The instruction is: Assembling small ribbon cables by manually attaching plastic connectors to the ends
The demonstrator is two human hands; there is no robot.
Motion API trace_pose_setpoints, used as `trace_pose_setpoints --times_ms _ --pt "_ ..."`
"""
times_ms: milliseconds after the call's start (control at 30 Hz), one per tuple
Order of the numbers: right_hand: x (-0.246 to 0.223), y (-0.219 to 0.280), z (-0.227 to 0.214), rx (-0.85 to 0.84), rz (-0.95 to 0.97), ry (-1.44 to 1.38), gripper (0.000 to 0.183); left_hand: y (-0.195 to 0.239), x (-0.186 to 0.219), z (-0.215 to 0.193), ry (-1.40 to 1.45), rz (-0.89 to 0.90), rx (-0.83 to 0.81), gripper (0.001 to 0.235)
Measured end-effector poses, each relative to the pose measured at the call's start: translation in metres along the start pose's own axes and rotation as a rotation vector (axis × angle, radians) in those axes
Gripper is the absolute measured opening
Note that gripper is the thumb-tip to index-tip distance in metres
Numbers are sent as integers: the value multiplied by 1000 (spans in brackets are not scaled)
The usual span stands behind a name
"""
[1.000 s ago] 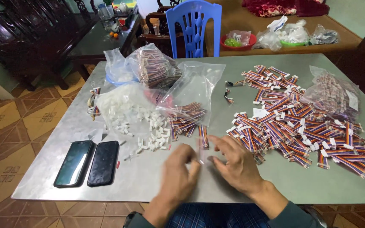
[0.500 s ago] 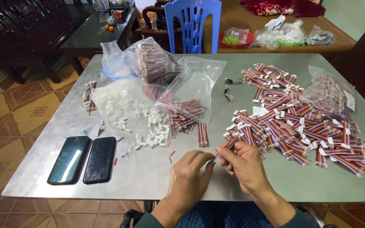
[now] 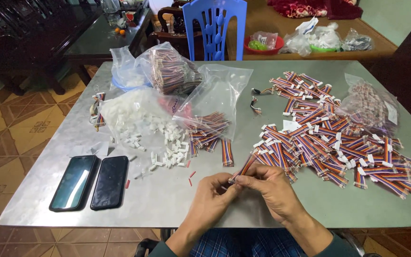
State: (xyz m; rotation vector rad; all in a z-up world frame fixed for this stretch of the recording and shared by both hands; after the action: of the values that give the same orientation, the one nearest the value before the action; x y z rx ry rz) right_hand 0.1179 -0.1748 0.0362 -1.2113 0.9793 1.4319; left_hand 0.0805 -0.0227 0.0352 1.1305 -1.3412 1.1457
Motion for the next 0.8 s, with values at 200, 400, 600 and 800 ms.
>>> trace_pose_setpoints --times_ms 200,400,600,800 --pt "-20 2 4 -7 -56 99 17 3 19 -7 29 21 38 22" --pt "-9 2 8 -44 -40 -37 17 3 20 -5 92 -1 15 23" --pt "10 -2 -7 61 24 -74 12 1 -1 3 108 -102 -123 23" --pt "-5 -5 -6 1 -29 -53 21 1 -14 12 141 -156 -167 18"
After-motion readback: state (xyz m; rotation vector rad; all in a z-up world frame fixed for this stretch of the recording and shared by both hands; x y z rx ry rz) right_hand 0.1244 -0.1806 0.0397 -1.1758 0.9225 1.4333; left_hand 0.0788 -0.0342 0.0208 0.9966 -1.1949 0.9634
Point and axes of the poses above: each hand's wrist, its own y-axis away from the middle knuckle, its own z-axis out of the palm, x = y × z, the point moved 10 cm from there along -y, towards the middle knuckle
